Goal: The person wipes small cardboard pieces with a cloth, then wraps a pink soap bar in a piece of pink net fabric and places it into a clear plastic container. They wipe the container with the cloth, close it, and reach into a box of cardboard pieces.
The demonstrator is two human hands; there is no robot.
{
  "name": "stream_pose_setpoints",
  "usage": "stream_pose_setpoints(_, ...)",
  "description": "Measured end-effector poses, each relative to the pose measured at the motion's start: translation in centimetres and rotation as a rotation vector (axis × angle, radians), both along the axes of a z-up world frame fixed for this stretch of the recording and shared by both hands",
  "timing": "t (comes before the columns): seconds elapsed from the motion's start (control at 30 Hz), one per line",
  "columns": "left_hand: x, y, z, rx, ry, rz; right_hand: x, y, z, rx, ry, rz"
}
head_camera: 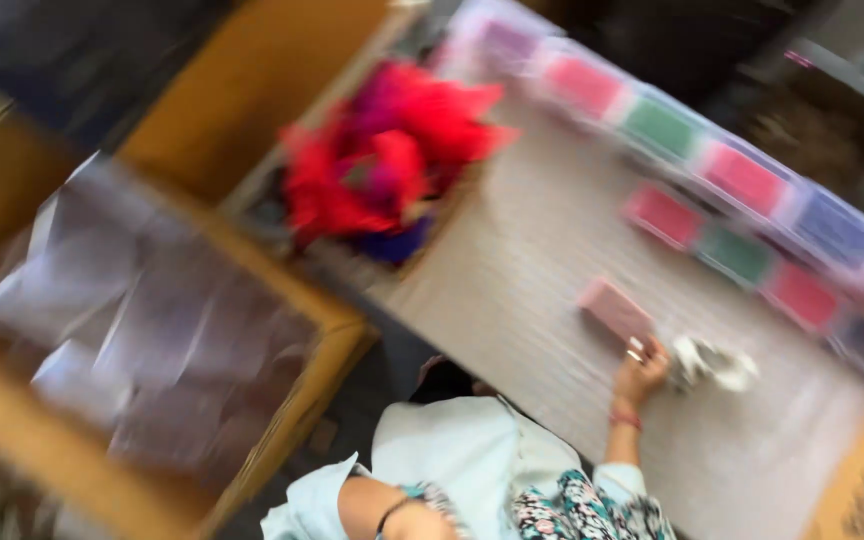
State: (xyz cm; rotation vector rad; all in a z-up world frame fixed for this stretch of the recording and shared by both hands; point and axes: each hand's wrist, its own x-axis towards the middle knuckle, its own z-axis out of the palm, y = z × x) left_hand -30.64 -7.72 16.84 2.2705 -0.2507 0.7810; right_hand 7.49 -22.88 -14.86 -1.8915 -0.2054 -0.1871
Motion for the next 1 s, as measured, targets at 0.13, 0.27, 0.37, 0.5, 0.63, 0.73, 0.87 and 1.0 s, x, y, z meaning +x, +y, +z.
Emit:
stream_pose_setpoints(0.13,-0.3,12.7,3.7,0.099,0.054,0.287,-0.7,0.5,1.2,0.058,0.064,-0.058)
stream_pose_setpoints(0.27,-4.6,16.0,4.4,0.145,0.116,0.442,-2.8,1.8,3.5,-0.049,-0.022,0.021)
stream_pose_setpoints(0.37,-8.1,20.9,6.1,0.143,0.103,1.062,-3.4,3.0,4.2,-0.138,-0.095,0.008)
stream_pose_setpoints(0.5,-16.8,25.7,1.0,0.078,0.924,1.582,-4.6,4.0,6.2,-0.273,-0.060,-0.055)
stream_pose_setpoints(0.63,-24.6,28.7,-8.7,-0.351,1.407,1.860,-5.0,4.0,7.3,-0.274,-0.077,-0.020)
stream_pose_setpoints(0.73,-26.1,30.0,-12.3,-0.440,1.385,2.000,-4.4,3.5,6.0,-0.258,-0.049,-0.016)
stream_pose_setpoints(0.87,-26.8,30.2,-16.4,-0.792,1.242,2.003,-3.3,2.3,3.8,-0.132,-0.040,-0.035)
stream_pose_setpoints(1.0,-27.8,30.4,-20.1,-0.465,1.139,1.972,-3.8,3.0,5.3,-0.230,-0.014,-0.083)
